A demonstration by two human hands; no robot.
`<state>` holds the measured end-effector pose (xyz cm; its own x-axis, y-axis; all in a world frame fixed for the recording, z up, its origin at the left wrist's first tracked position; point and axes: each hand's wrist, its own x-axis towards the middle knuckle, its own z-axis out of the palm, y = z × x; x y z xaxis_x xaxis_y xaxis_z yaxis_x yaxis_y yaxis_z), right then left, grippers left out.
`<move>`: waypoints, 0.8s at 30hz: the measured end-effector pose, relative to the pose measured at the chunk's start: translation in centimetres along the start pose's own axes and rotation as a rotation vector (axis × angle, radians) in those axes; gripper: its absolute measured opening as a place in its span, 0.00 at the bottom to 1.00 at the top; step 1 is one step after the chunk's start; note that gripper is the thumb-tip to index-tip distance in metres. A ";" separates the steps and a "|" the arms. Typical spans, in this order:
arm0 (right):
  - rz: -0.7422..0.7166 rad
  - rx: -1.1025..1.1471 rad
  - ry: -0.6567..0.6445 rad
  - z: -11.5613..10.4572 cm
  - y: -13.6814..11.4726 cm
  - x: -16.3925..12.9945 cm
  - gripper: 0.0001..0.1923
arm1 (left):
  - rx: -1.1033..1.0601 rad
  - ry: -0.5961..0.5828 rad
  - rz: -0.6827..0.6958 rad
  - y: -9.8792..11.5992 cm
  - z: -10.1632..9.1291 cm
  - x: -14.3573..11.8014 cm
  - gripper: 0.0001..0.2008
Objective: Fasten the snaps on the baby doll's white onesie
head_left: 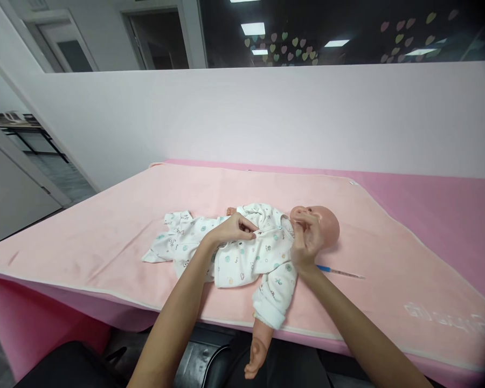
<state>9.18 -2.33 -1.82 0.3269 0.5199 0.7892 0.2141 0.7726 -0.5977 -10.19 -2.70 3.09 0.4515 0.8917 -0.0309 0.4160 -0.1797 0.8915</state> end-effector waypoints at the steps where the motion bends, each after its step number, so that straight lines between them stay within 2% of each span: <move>1: 0.004 0.012 0.053 -0.1 0.1 0.2 0.06 | 0.003 -0.008 0.007 0.1 0.0 0.0 0.14; 3: -0.009 0.027 0.103 -0.2 0.3 0.5 0.06 | 0.016 -0.023 0.020 0.2 -0.1 -0.1 0.13; 5: -0.054 0.013 0.065 -0.2 0.2 0.3 0.07 | 0.031 -0.036 0.031 0.3 -0.1 -0.1 0.12; 7: -0.162 -0.032 -0.091 -0.1 0.0 -0.1 0.10 | 0.044 -0.047 0.042 0.2 -0.2 0.0 0.11; 10: -0.369 -0.118 -0.485 0.3 -0.3 -0.9 0.15 | 0.043 -0.049 0.044 0.0 -0.2 0.0 0.12; 11: -0.406 -0.145 -0.588 0.5 -0.5 -1.1 0.16 | 0.038 -0.051 0.035 0.0 -0.2 0.0 0.13; 13: -0.390 -0.202 -0.684 0.7 -0.6 -1.3 0.15 | 0.024 -0.052 0.017 0.1 -0.1 0.0 0.14; 17: -0.276 -0.255 -0.659 0.7 -0.5 -1.3 0.09 | 0.023 -0.020 0.012 0.5 0.1 -0.1 0.16; 24: -0.265 -0.253 -0.632 0.7 -0.5 -1.3 0.07 | 0.077 -0.019 0.052 -0.1 0.1 0.0 0.15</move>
<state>8.03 -3.15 -2.44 -0.3426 0.4971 0.7972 0.4434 0.8336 -0.3293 -10.16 -2.66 2.98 0.4885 0.8725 0.0054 0.4504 -0.2575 0.8549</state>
